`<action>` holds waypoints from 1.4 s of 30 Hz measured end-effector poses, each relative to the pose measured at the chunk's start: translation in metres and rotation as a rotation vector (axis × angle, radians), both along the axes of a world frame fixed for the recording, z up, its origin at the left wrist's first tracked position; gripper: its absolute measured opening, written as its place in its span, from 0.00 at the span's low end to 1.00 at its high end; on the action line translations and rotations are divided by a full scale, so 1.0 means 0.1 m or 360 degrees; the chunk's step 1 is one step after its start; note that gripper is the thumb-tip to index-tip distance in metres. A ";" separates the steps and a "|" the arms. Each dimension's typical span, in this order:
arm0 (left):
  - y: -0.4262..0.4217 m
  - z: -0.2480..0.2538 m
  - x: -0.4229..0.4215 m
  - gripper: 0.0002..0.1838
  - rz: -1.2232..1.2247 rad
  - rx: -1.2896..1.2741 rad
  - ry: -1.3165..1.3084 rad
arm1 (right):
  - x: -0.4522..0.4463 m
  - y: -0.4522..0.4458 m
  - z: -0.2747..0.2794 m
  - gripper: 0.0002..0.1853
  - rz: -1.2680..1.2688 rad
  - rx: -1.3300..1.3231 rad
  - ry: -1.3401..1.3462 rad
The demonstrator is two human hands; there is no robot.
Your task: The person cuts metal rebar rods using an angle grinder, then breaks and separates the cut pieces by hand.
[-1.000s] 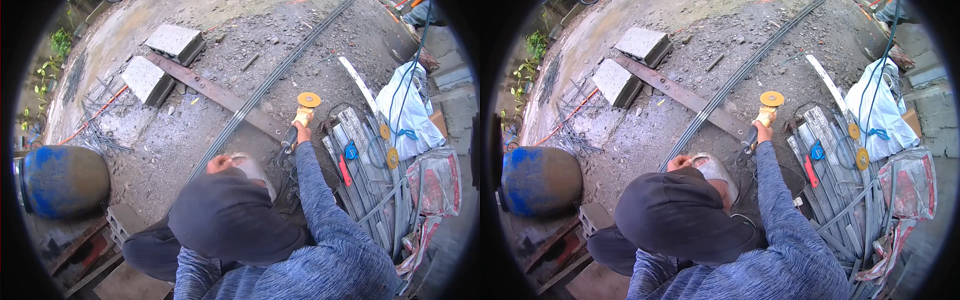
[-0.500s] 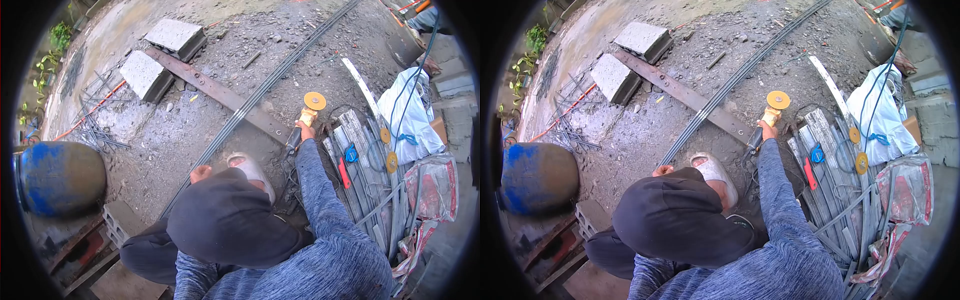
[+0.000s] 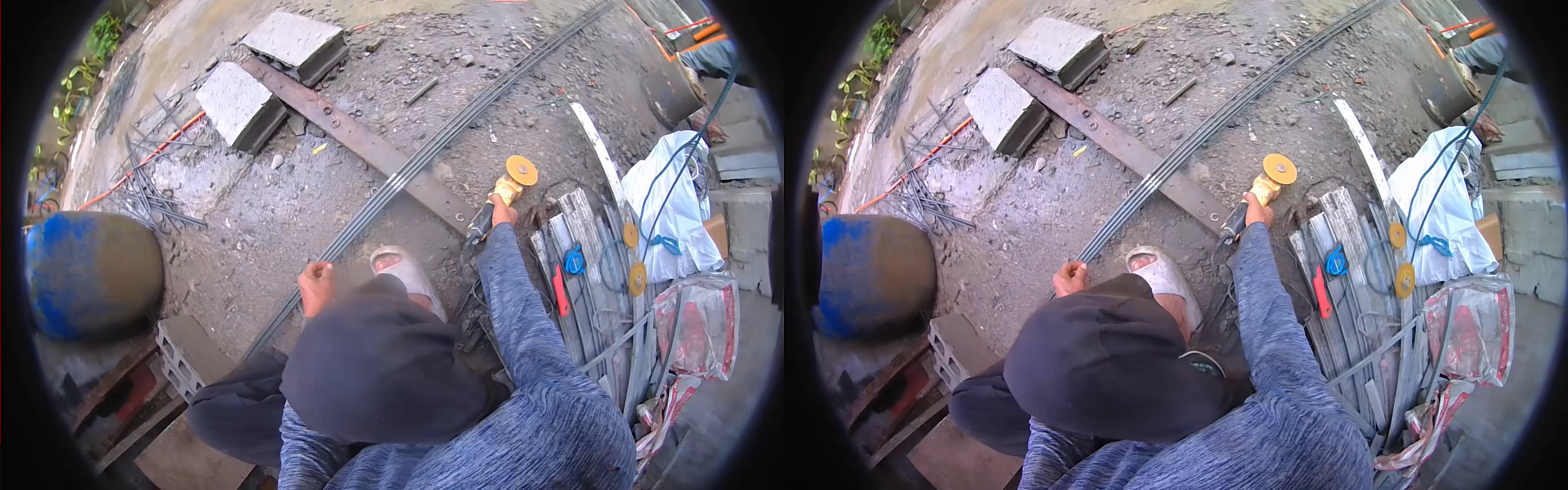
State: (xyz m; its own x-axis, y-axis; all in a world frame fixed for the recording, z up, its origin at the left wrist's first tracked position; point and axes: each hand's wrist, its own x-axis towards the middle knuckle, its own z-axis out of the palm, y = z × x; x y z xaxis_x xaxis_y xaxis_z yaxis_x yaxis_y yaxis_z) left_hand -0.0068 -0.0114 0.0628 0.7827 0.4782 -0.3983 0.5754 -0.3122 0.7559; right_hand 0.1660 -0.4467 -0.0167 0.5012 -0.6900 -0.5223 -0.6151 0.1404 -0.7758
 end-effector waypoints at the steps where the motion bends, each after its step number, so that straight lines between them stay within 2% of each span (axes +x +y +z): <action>1: 0.06 -0.04 -0.02 0.12 0.0015 0.0010 -0.0050 | 0.00 -0.01 -0.01 0.31 -0.0020 0.0040 0.0003; 4: 0.23 -0.20 0.02 0.12 0.0037 0.0115 -0.0186 | 0.00 0.01 0.07 0.31 -0.0002 0.0077 -0.0027; 12: 0.40 0.03 0.25 0.13 0.0128 -0.0013 -0.0038 | -0.01 -0.14 -0.16 0.29 0.0032 0.0183 -0.0016; 17: 0.40 0.01 0.25 0.14 0.0027 0.0183 -0.0053 | -0.03 -0.18 -0.16 0.31 0.0089 0.0395 -0.0023; 23: 0.41 -0.02 0.19 0.22 -0.0259 0.0555 0.0125 | -0.03 -0.25 -0.28 0.37 0.0232 0.0173 0.0073; 25: 0.46 -0.12 0.16 0.25 -0.0413 0.0604 0.0266 | -0.09 -0.28 -0.30 0.30 0.0281 -0.0017 0.0000; 26: 0.49 -0.15 0.14 0.25 -0.0418 0.0504 0.0296 | -0.11 -0.21 -0.20 0.27 0.0307 -0.0112 -0.0037; 27: 0.53 -0.18 0.12 0.25 -0.0424 0.0404 0.0329 | -0.16 -0.20 -0.07 0.28 0.0372 -0.0455 0.0223; 30: 0.68 -0.30 0.08 0.23 -0.0411 0.0145 0.0378 | -0.36 0.18 0.57 0.30 0.0563 -0.1646 0.0234; 33: 0.76 -0.23 0.16 0.19 -0.0319 -0.0145 0.0509 | -0.21 0.38 0.94 0.23 0.1080 -0.0749 -0.0235; 35: 0.80 -0.25 0.19 0.17 -0.0244 -0.0342 0.0571 | 0.14 0.61 1.13 0.19 0.1665 -0.0530 -0.0173; 38: 0.88 -0.39 0.21 0.16 -0.0159 -0.0544 0.0594 | 0.76 0.97 0.96 0.21 0.2177 -0.1054 -0.0372; 42: 0.79 -0.13 0.32 0.14 -0.0057 -0.0561 0.0755 | 1.45 1.17 0.46 0.26 0.2640 -0.1670 -0.0467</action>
